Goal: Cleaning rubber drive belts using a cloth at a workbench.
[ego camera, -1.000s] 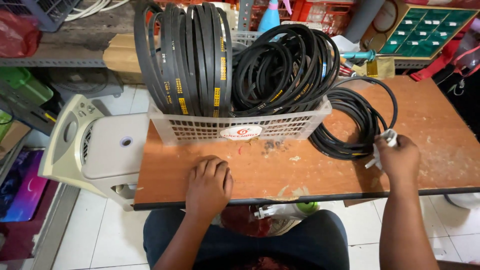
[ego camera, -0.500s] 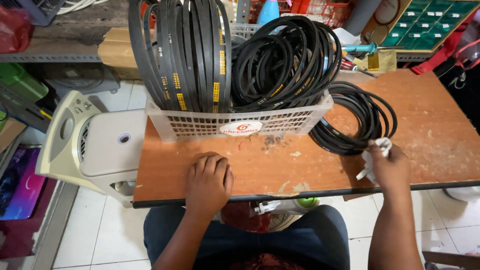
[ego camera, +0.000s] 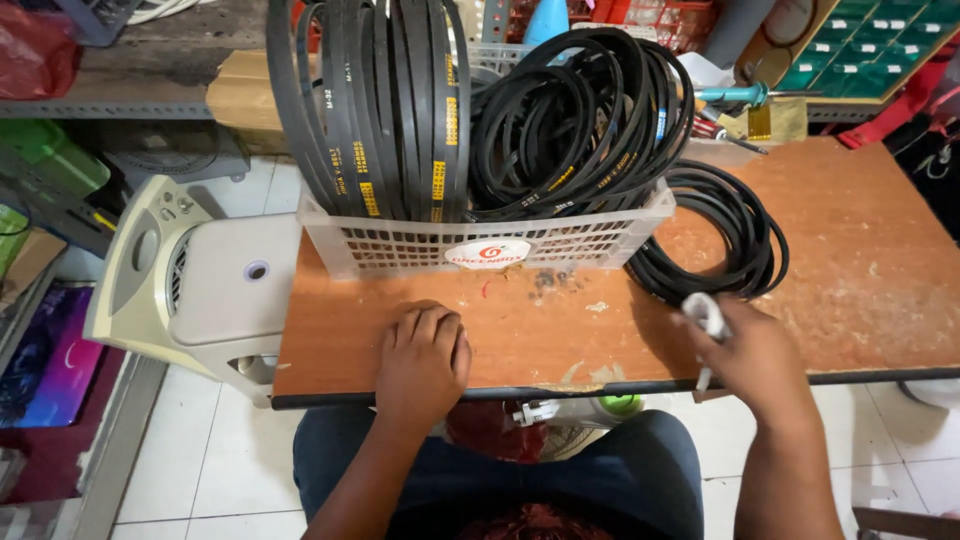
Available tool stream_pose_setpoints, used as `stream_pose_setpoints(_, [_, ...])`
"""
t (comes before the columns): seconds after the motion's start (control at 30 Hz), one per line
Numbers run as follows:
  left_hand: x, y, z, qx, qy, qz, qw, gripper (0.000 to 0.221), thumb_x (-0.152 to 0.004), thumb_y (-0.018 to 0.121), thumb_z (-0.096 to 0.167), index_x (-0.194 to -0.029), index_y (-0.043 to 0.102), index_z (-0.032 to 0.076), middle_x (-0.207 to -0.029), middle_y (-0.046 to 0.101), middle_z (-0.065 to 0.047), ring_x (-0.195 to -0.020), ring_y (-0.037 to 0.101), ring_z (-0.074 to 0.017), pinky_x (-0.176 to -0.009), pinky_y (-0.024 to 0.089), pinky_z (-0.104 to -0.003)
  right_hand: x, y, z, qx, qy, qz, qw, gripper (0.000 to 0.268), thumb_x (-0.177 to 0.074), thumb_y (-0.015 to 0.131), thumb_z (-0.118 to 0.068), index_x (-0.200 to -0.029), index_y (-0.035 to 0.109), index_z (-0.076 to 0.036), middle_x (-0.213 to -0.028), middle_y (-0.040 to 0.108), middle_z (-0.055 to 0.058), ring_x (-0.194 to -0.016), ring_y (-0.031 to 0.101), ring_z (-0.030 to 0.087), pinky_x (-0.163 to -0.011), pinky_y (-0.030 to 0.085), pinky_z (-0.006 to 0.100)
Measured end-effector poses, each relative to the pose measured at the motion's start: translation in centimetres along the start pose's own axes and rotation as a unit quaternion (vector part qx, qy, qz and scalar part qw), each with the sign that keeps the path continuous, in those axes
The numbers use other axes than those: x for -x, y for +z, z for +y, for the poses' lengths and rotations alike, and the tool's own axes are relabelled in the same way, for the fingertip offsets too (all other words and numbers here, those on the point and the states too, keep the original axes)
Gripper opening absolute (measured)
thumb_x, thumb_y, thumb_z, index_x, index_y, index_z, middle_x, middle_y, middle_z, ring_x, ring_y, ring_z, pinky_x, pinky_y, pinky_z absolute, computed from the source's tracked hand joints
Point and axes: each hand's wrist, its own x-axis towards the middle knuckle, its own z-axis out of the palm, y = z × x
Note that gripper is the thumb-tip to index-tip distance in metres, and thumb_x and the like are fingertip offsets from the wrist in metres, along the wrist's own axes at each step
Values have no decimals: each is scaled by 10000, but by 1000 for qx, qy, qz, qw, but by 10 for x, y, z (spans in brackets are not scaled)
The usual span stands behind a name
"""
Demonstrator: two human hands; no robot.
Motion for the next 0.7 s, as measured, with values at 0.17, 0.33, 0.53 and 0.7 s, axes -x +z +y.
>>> stream_pose_setpoints(0.17, [5,7,-1,-25,4,17,1000,240,-938,622,259,-1089,759,133,-1166,698,-41,-1081,619,-281,-876,503,-473,-58,42,40,-10,-48,-32,998,308,-958,607,-377,-1014,649,-76,-1014,727,212,-959,667,434,-781,474,491])
stream_pose_setpoints(0.33, [2,14,-1,-50,22,115,992,192,-914,646,261,-971,780,136,-954,691,-54,-992,688,-268,-789,545,-388,-47,78,26,37,-168,54,984,339,-864,716,-331,-1002,724,-21,-1047,734,256,-1038,698,476,-904,567,530])
stream_pose_setpoints(0.53, [-38,-3,37,133,125,161,970,97,-877,690,219,-918,761,166,-929,702,-25,-873,724,-268,-737,554,-383,-42,120,21,45,-210,205,955,342,-827,744,-473,-1016,735,-188,-885,723,61,-954,726,312,-851,584,420])
stream_pose_setpoints(0.7, [-131,-42,82,225,128,79,963,277,-957,568,106,-1118,695,-79,-1132,651,-274,-1014,632,-484,-814,533,-571,-41,125,30,5,-192,228,955,359,-822,772,-473,-1015,731,-174,-900,714,82,-1001,718,328,-865,581,406])
